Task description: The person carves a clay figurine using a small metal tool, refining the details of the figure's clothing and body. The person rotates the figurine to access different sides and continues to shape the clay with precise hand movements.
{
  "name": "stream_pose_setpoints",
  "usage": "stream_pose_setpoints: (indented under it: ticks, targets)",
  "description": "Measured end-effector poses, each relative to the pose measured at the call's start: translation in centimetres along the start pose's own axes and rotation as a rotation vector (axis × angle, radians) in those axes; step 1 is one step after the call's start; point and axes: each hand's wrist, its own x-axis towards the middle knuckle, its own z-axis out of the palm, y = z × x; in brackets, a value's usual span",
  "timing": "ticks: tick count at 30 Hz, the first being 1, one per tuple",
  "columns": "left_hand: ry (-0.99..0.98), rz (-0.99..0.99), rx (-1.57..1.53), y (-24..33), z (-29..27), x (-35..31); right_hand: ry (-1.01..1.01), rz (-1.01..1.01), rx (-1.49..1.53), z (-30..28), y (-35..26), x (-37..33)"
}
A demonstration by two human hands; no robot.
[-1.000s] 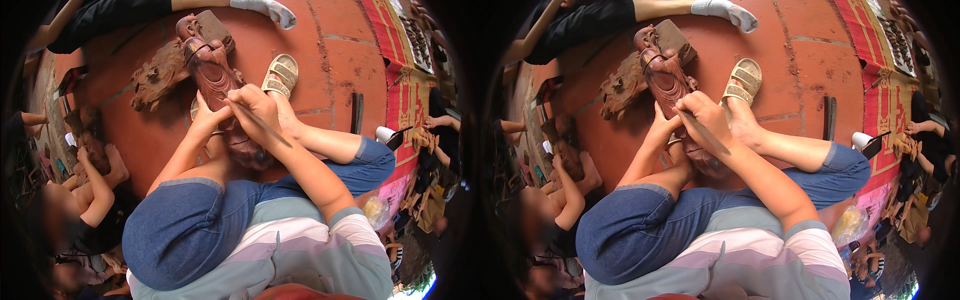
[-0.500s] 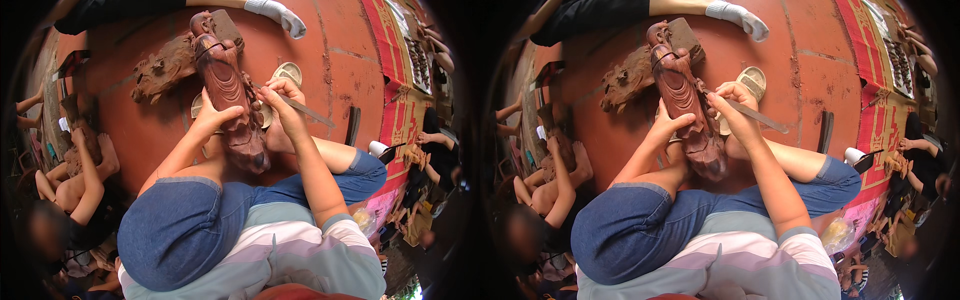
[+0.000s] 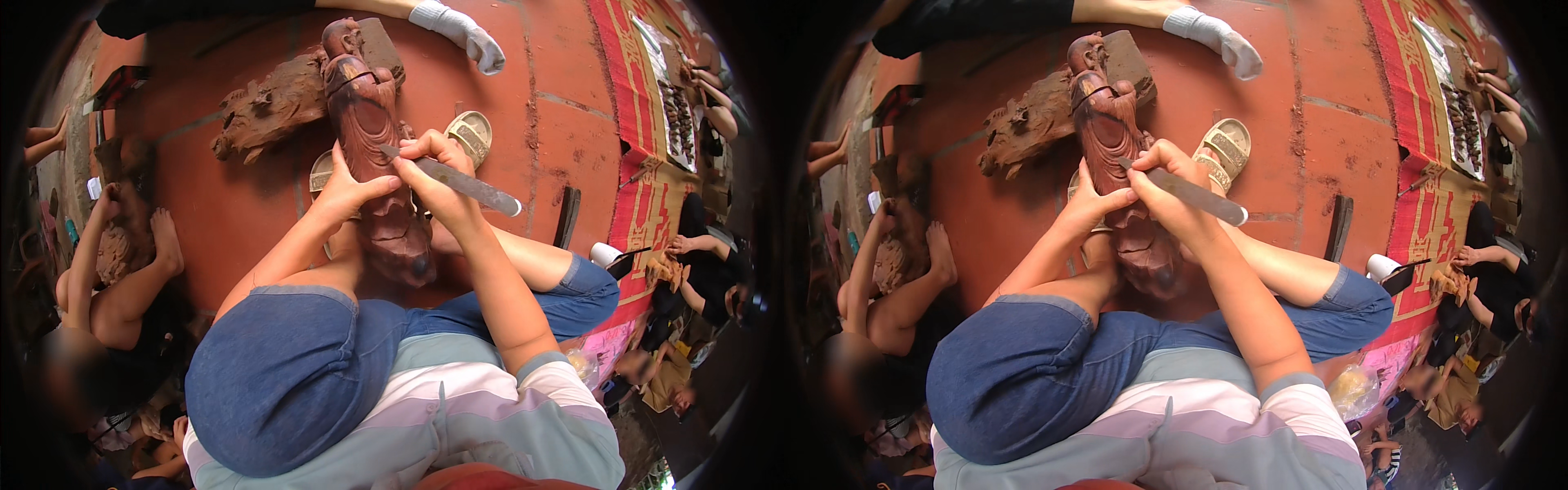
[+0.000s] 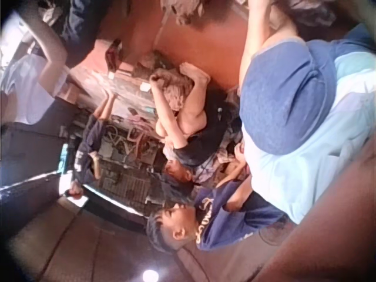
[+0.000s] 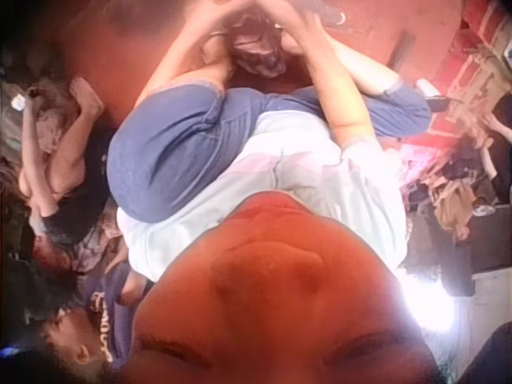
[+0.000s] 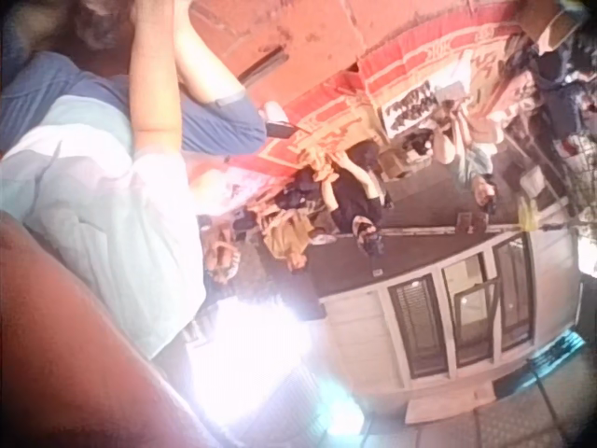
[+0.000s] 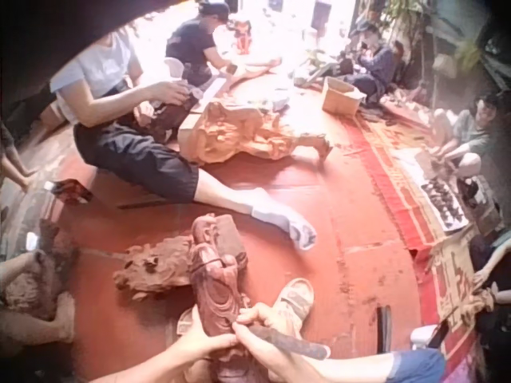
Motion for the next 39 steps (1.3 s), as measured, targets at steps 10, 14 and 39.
stream_pose_setpoints:
  ticks: [10,14,39]
  targets:
    - [0.027,0.080,0.017,-2.5,-1.0,0.9,0.040,-0.242,-0.055,1.4,0.2,0.7]
    - [0.016,-0.041,0.097,-1.6,-0.3,1.2,0.149,-0.340,-0.146,2.7,-0.3,0.7]
    - [0.002,-0.016,0.049,-0.8,-0.5,0.6,0.061,-0.294,-0.089,1.0,-0.4,-0.2]
